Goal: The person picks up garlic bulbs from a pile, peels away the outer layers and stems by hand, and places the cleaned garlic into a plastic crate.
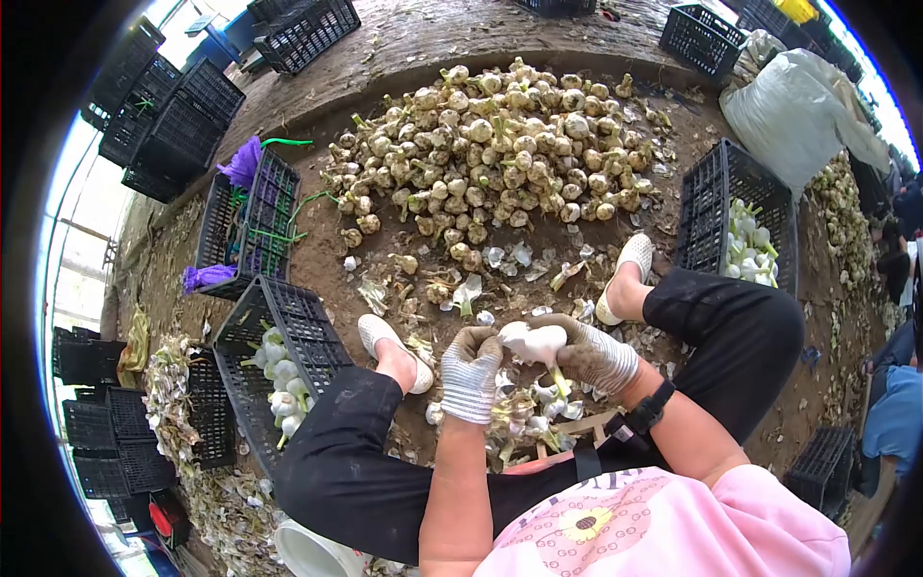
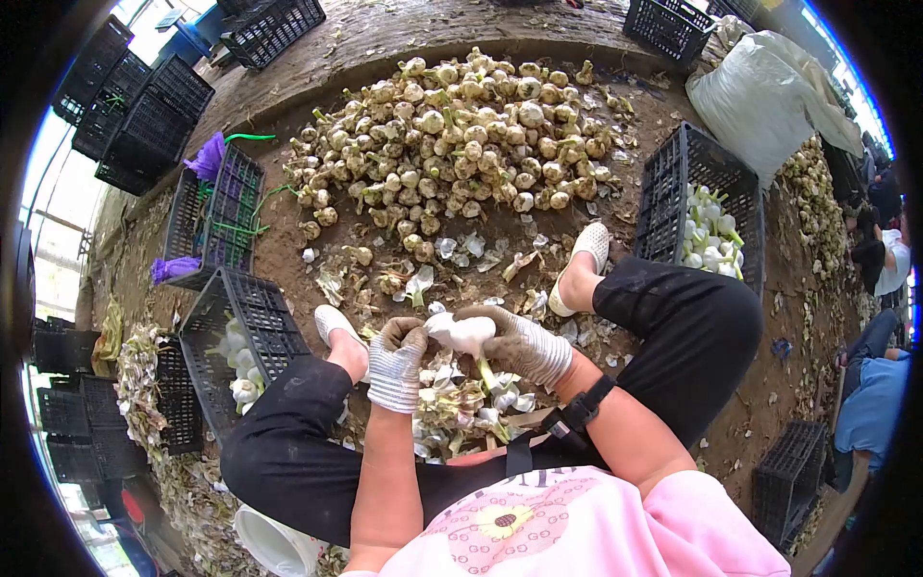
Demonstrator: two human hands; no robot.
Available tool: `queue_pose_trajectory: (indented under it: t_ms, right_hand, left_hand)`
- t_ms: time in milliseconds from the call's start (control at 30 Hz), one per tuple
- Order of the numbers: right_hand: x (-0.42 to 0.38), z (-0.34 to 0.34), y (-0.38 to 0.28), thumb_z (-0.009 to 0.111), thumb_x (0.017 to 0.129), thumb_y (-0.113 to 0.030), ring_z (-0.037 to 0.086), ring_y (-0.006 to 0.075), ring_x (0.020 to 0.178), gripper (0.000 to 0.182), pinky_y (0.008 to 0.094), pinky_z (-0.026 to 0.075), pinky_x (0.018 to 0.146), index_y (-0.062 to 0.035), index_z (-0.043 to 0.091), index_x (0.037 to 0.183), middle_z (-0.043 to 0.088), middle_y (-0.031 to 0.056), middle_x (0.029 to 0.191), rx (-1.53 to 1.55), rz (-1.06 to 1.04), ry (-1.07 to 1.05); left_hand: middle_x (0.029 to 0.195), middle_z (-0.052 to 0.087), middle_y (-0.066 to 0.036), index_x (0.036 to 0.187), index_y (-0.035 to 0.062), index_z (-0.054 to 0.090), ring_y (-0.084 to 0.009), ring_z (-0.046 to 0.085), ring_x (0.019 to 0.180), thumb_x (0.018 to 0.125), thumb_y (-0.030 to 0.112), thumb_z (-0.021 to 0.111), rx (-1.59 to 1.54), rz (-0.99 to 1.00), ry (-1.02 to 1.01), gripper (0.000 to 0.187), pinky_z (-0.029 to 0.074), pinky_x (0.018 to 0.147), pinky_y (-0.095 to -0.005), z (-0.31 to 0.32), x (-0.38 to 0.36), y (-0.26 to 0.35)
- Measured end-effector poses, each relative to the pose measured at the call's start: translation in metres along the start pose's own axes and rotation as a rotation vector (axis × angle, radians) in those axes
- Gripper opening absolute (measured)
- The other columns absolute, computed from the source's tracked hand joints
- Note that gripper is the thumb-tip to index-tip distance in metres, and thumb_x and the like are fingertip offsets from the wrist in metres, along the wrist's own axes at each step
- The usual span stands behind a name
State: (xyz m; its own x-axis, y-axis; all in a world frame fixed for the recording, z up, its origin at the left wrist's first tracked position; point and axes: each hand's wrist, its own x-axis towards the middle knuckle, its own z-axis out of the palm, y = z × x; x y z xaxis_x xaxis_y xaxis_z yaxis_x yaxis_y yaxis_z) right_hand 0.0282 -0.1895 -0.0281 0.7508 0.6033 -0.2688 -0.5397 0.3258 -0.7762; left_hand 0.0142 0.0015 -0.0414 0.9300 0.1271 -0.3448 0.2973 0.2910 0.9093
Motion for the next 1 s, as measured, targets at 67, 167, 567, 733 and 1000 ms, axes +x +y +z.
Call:
queue_pose_trajectory:
  t_ms: [67,167,567,733,1000]
  right_hand:
    - [0.000,0.002,0.004,0.064,0.081,-0.019,0.055,0.0117,0.086,0.053,0.0230,0.046,0.068,-0.0052,0.042,0.127,0.056,0.0074,0.107,0.045,0.081,0.071]
    - [0.003,-0.007,0.010,0.059,0.084,-0.017,0.055,0.0084,0.073,0.045,0.0199,0.043,0.059,-0.0028,0.045,0.125,0.060,0.0051,0.096,-0.109,0.219,0.139]
    - [-0.009,-0.031,0.010,0.067,0.079,-0.023,0.052,0.0049,0.068,0.047,0.0186,0.042,0.057,-0.0025,0.048,0.117,0.059,0.0002,0.090,0.257,0.102,0.164]
    - [-0.016,-0.035,0.011,0.063,0.082,-0.017,0.052,0.0052,0.070,0.041,0.0192,0.044,0.059,-0.0011,0.048,0.116,0.057,0.0005,0.088,0.192,0.113,0.132]
    - [-0.042,-0.060,-0.039,0.069,0.075,-0.037,0.055,0.0083,0.072,0.061,0.0245,0.046,0.063,-0.0072,0.046,0.123,0.060,-0.0006,0.092,0.805,-0.540,-0.092]
  left_hand:
    - [0.071,0.061,-0.007,0.087,0.0020,0.057,-0.0150,0.060,0.058,0.083,0.005,0.058,0.027,0.038,-0.028,0.005,0.051,0.054,-0.0257,-0.002,-0.002,-0.008]
    - [0.074,0.063,-0.010,0.088,0.0028,0.058,-0.0192,0.062,0.059,0.083,0.006,0.057,-0.347,-0.161,-0.055,0.006,0.053,0.054,-0.0290,0.002,-0.005,0.005]
    - [0.107,0.053,-0.007,0.118,0.0073,0.049,-0.0163,0.056,0.088,0.077,0.012,0.068,0.331,0.155,-0.127,0.045,0.049,0.074,-0.0286,0.001,0.005,-0.011]
    - [0.083,0.059,-0.005,0.092,0.0062,0.061,-0.0147,0.056,0.070,0.081,0.024,0.066,0.153,0.400,-0.050,0.022,0.048,0.066,-0.0301,0.043,0.005,0.000]
    - [0.083,0.061,-0.005,0.094,0.0052,0.059,-0.0131,0.059,0.068,0.081,0.011,0.065,0.114,0.004,-0.030,0.016,0.052,0.057,-0.0269,0.020,0.034,-0.055]
